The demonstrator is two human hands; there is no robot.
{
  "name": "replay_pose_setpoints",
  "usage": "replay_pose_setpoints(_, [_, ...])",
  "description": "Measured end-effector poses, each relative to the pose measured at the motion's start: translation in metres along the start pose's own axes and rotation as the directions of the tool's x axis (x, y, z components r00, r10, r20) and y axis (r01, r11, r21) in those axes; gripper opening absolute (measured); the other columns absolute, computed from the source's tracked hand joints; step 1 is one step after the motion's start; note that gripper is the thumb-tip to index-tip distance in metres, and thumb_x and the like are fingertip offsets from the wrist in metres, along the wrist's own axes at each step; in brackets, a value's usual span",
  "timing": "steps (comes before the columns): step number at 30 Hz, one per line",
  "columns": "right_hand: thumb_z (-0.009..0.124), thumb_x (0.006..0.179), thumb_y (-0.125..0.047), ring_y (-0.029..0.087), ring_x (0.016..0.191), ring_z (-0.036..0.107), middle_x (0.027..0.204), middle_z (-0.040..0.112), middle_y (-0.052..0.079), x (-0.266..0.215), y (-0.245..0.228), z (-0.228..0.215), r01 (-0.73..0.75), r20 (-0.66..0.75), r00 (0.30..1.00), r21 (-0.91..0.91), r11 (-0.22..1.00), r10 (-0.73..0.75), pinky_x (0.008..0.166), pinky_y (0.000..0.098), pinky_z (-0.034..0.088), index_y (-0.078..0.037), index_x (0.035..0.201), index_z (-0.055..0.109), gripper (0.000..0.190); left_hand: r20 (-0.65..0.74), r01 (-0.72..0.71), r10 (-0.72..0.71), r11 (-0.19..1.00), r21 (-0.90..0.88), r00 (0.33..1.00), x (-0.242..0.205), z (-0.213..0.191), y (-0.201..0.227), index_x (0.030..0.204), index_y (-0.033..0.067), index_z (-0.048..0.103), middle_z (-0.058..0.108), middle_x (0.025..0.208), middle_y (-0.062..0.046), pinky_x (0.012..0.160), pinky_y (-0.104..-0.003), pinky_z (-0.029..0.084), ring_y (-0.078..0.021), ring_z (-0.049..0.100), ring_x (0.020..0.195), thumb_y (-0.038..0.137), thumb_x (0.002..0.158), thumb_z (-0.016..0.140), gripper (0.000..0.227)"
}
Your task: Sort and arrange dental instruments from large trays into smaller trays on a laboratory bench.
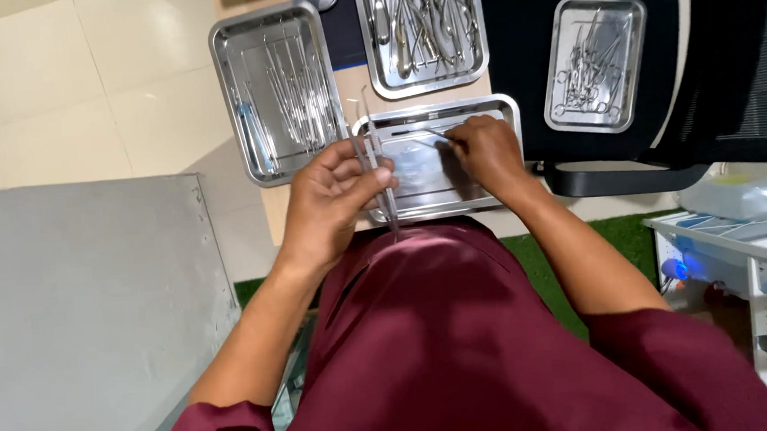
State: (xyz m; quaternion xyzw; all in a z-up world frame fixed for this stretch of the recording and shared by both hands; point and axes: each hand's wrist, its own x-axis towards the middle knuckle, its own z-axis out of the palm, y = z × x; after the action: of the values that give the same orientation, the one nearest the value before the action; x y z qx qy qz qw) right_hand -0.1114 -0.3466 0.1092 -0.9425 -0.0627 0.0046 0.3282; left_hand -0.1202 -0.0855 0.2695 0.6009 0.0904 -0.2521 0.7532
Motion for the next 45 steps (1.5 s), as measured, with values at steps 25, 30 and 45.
replay_pose_setpoints(25, [0.076,0.095,-0.017,0.014,0.078,0.066,0.088,0.076,0.006,-0.016,-0.119,-0.055,-0.236,0.26,0.959,0.503,0.831,0.115,0.071,0.0313,0.053,-0.006,0.107,0.08,0.017,-0.091,-0.025,0.018,0.997,-0.075,0.996,-0.007,-0.003,-0.014,0.127,-0.0002,0.062,0.074,0.103,-0.009,0.077,-0.027,0.06,-0.0141,0.072,0.092,0.008,0.093,0.075,0.037])
replay_pose_setpoints(30, [0.075,0.093,-0.01,0.005,0.085,0.064,0.095,0.073,0.0,-0.039,-0.142,-0.077,-0.245,0.256,0.965,0.786,0.568,0.061,0.075,0.0211,0.053,0.001,0.112,0.07,0.022,0.009,-0.072,0.073,0.991,-0.11,0.997,0.002,0.017,-0.012,0.126,-0.0006,0.062,0.071,0.106,-0.007,0.08,-0.028,0.061,-0.0126,0.071,0.095,0.006,0.095,0.074,0.034])
replay_pose_setpoints(45, [0.072,0.095,-0.006,0.006,0.081,0.067,0.09,0.074,0.003,-0.065,-0.132,-0.09,-0.338,0.22,0.926,0.845,0.414,0.308,0.074,0.0221,0.056,0.002,0.11,0.071,0.017,0.196,-0.009,0.022,0.998,-0.07,0.98,0.013,0.042,0.003,0.134,-0.0028,0.063,0.075,0.108,-0.009,0.085,-0.029,0.064,-0.0142,0.074,0.097,0.004,0.096,0.069,0.04])
